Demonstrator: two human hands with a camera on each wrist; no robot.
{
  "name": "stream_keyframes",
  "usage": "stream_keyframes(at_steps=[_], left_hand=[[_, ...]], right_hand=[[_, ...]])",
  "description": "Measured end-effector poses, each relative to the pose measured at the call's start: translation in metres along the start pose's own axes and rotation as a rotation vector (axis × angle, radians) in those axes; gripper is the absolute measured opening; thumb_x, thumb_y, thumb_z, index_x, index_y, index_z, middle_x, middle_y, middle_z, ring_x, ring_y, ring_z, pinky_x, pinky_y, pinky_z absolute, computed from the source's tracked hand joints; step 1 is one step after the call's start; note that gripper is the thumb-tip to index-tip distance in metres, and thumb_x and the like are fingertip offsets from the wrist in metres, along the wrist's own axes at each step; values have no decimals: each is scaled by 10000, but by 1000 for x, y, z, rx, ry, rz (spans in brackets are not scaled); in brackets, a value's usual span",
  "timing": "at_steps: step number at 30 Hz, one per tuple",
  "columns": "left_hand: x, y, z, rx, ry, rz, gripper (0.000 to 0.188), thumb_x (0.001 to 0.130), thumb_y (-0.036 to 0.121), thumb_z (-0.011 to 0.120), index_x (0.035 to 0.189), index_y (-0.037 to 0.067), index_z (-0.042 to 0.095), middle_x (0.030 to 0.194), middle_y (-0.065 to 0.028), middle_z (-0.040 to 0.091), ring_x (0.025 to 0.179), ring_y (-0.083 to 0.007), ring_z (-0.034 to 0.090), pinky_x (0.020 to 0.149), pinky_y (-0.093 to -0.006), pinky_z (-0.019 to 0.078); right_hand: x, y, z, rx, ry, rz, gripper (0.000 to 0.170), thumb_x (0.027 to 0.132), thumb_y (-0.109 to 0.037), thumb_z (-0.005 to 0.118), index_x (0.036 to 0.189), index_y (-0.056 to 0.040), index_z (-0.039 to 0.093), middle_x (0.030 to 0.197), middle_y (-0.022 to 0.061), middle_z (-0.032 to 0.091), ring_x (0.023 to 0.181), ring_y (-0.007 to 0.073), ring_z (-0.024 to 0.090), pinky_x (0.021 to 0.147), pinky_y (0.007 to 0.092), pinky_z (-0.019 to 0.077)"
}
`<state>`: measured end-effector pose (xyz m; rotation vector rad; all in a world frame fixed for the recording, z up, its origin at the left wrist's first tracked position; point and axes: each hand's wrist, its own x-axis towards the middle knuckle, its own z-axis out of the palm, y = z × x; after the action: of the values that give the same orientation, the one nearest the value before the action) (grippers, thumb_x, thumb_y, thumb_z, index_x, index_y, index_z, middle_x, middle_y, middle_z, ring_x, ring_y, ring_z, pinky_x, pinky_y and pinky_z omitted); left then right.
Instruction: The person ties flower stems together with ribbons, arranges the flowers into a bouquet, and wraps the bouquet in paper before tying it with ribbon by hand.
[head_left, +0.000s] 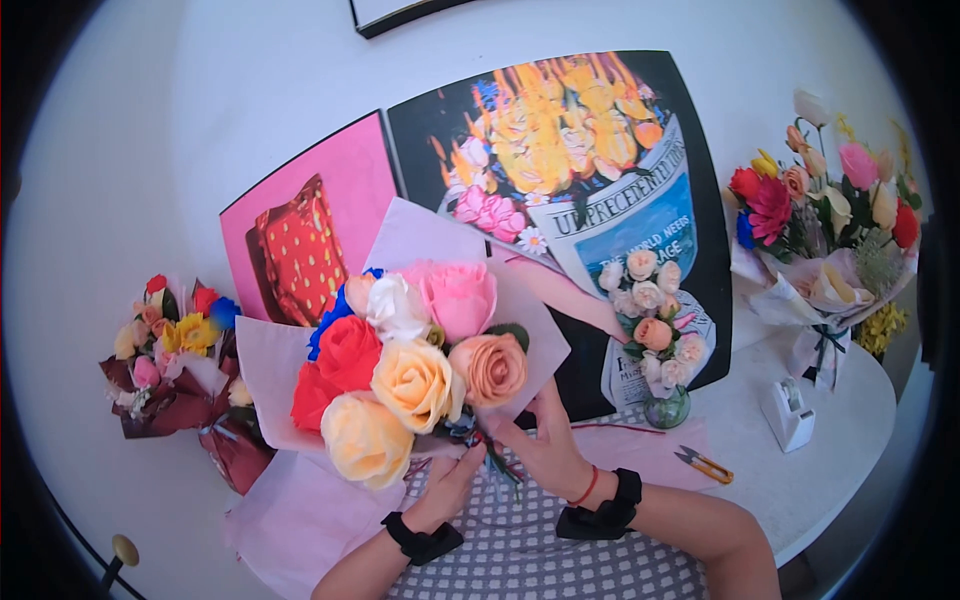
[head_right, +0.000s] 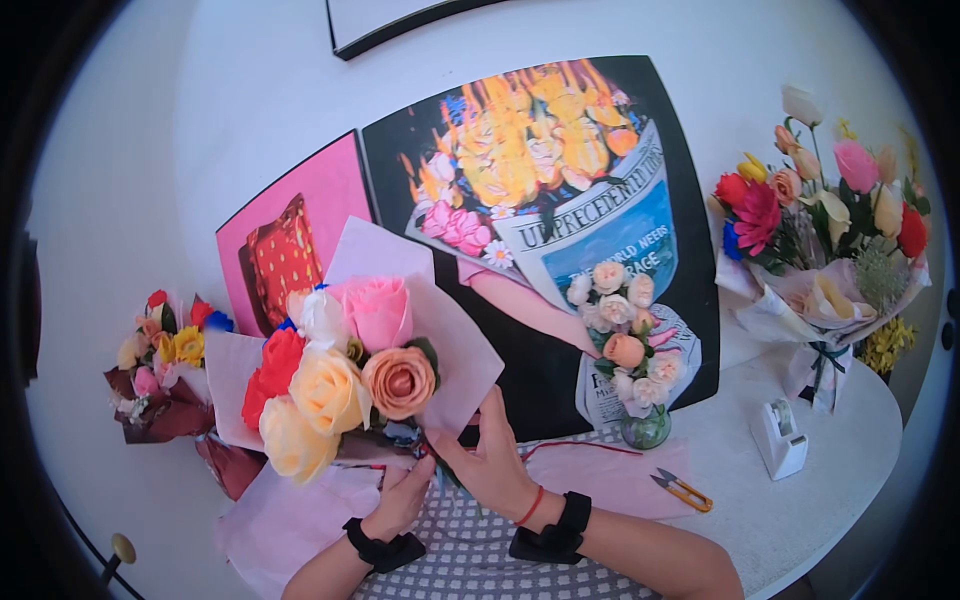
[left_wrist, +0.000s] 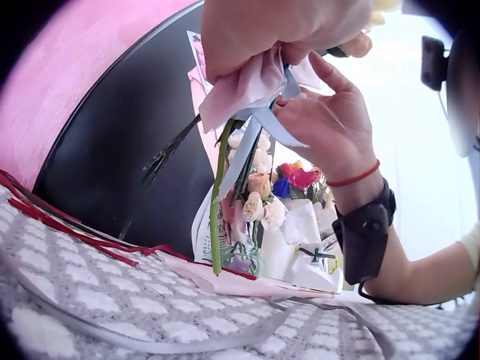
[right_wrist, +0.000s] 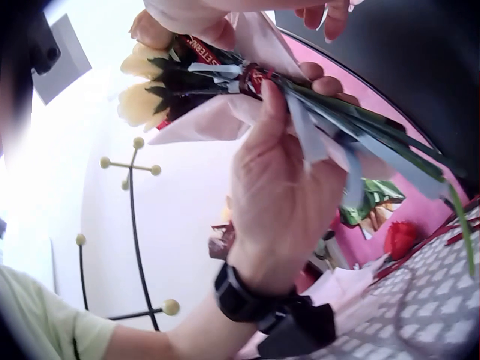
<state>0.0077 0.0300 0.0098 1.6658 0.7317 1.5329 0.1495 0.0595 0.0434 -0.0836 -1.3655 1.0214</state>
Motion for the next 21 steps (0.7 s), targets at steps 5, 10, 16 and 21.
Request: stream_keyframes(at_steps=[5, 10, 16, 21], left_hand=[[-5, -21, -15, 159, 57, -6, 114, 887, 102, 427, 931, 19, 492, 916, -7, 508, 836, -92, 459, 744, -239, 388], [-8, -31, -20, 470, -37, 131, 90, 841, 38, 439, 873, 16, 521, 850, 13, 520, 795, -81, 475, 707, -227, 411], [-13, -60, -34, 478, 17, 36, 253, 829, -8, 384, 1012, -4, 559, 929, -35, 576, 864, -101, 502, 745, -231, 418], [-15, -71, -49, 308, -100, -214, 246, 832, 8, 395, 1013, 3, 561, 975, -74, 578, 921, -164, 532, 813, -265, 416]], right_hand=[[-12, 14, -1, -499, -214, -74, 692, 701, -213, 712, 1237, -8, 325, 1169, 140, 378, 1058, 237, 408, 862, 328, 374], [-16, 25, 3, -491, -219, -69, 651, 675, -251, 725, 1180, -3, 399, 1037, 167, 434, 952, 280, 448, 791, 344, 403], [-18, 23, 2, -346, -237, 175, 612, 692, -179, 700, 1184, 10, 390, 1114, 163, 431, 1031, 270, 444, 853, 347, 391], [-14, 31, 0, -414, -307, -35, 521, 699, -138, 669, 1139, 26, 442, 1149, 182, 468, 1043, 284, 482, 851, 342, 406]])
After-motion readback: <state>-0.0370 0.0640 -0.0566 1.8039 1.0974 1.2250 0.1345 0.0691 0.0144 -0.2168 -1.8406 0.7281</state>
